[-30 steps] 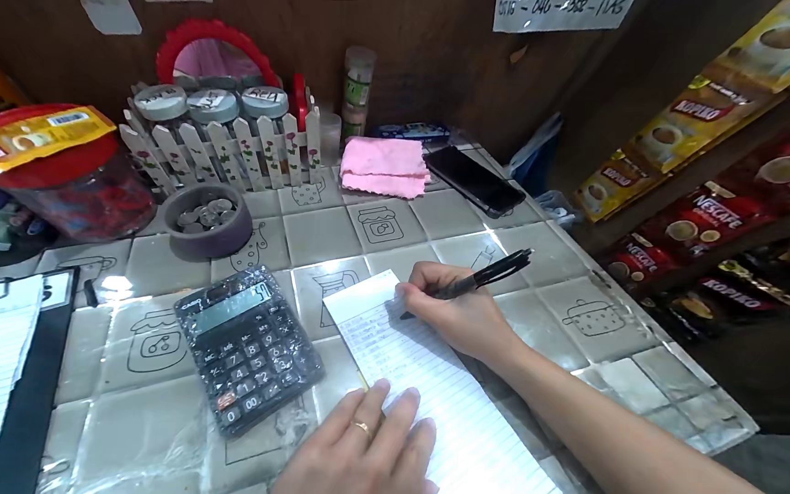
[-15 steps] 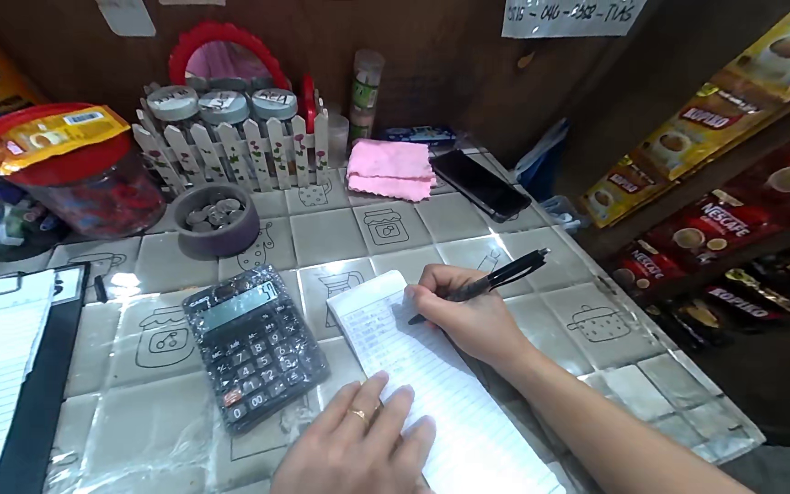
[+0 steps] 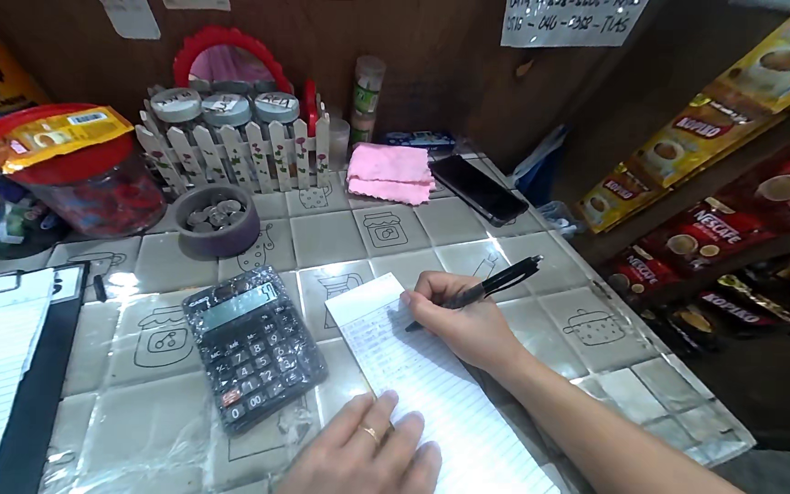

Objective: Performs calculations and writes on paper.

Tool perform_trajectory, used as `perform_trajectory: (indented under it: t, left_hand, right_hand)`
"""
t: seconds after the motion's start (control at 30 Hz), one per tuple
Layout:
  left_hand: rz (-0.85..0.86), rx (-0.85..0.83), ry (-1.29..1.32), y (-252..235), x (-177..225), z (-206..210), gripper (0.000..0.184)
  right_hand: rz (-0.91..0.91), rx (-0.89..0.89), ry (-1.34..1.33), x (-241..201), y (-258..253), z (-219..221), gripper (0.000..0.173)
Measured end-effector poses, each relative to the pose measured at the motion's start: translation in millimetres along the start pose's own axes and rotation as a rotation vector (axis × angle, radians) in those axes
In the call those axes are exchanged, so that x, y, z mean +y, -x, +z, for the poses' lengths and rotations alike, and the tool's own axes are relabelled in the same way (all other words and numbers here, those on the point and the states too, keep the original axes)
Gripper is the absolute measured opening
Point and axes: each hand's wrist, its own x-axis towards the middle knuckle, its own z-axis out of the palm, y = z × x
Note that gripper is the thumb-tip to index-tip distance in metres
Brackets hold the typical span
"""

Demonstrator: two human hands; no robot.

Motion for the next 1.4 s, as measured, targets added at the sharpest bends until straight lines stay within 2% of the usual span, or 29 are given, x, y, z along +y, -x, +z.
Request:
perform_trajectory:
  t: [0.13,0.33,0.43,1.4]
  left_hand:
    - [-0.014,-0.01,0.038,-2,-1,0,0.041]
    - [-0.07,-0.051,0.062,-3,-9,15,0.067]
    - [-0.064,-0.073,0.044,-3,-10,14,0.071]
    - [-0.059,-0.082,0.033,-3,-9,12,0.071]
  right_hand:
    - [-0.006,0.005,0.018,1,0,1,0.029]
    - [0.014,0.024,0.007,1,-1,-1,0.03]
    - [0.016,0.029,-0.018,1,-2,-2,0.031]
    - [-0.101,-0.021,0.161,4,-1,1,0.025]
